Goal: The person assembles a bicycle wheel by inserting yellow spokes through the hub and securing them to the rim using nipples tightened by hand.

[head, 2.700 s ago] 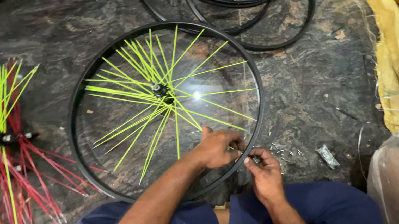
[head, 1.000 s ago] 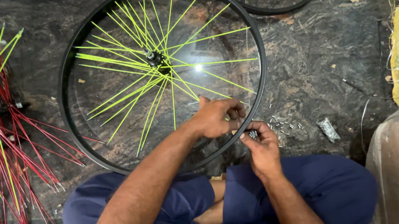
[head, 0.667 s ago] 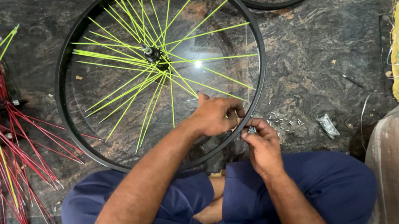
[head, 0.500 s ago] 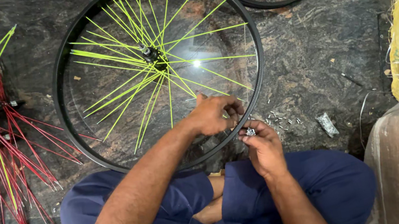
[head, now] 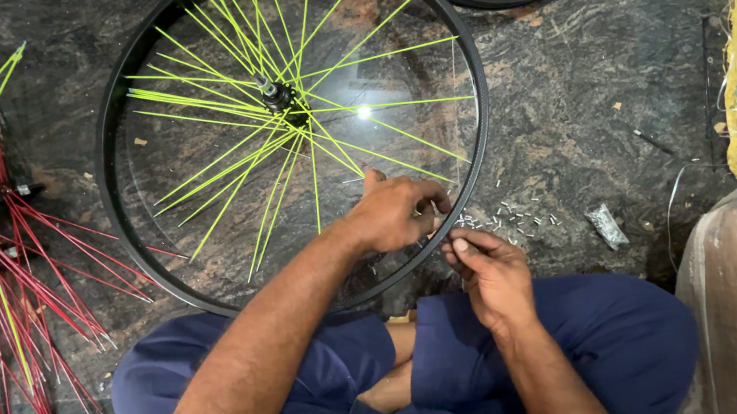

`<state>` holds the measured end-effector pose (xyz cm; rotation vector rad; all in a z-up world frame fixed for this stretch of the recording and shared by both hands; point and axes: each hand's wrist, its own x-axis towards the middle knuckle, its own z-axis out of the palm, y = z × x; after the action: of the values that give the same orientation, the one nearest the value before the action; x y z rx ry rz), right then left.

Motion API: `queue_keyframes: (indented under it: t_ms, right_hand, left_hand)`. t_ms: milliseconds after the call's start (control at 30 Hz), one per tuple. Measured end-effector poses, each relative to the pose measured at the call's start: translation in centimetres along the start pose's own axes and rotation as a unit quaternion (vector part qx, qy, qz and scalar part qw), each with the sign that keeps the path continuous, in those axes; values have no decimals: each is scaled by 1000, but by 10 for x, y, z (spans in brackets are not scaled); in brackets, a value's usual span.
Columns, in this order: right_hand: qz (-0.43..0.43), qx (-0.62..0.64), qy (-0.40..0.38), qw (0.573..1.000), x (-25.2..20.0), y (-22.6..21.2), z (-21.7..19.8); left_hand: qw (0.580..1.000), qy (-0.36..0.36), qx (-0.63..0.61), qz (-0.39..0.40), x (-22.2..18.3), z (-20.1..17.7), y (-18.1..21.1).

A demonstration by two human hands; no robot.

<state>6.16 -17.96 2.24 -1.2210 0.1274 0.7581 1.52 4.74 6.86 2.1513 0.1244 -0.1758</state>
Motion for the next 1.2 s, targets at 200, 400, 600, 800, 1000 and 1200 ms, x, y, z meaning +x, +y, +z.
queue_keyframes:
  t_ms: [200,400,600,800,1000,1200]
  right_hand:
    - [7,-56,45,997,4,3,6]
    - [-23,-46,32,998,9,5,4]
    - [-29,-54,38,997,14,6,-5]
    - [-10,-58,27,998,11,-1,1]
    - [-14,-43,26,999,8,-3,4]
    - [-7,-41,29,999,8,-4,5]
  left_hand:
    - [998,18,-28,46,-1,-2,-4]
    - [997,30,-61,30,4,5,-5]
    - [996,36,-63,59,8,8,-14]
    - [999,16,-28,19,7,11,-11]
    - [996,39,-49,67,12,17,-20]
    - [999,27,-32,34,4,4,-1]
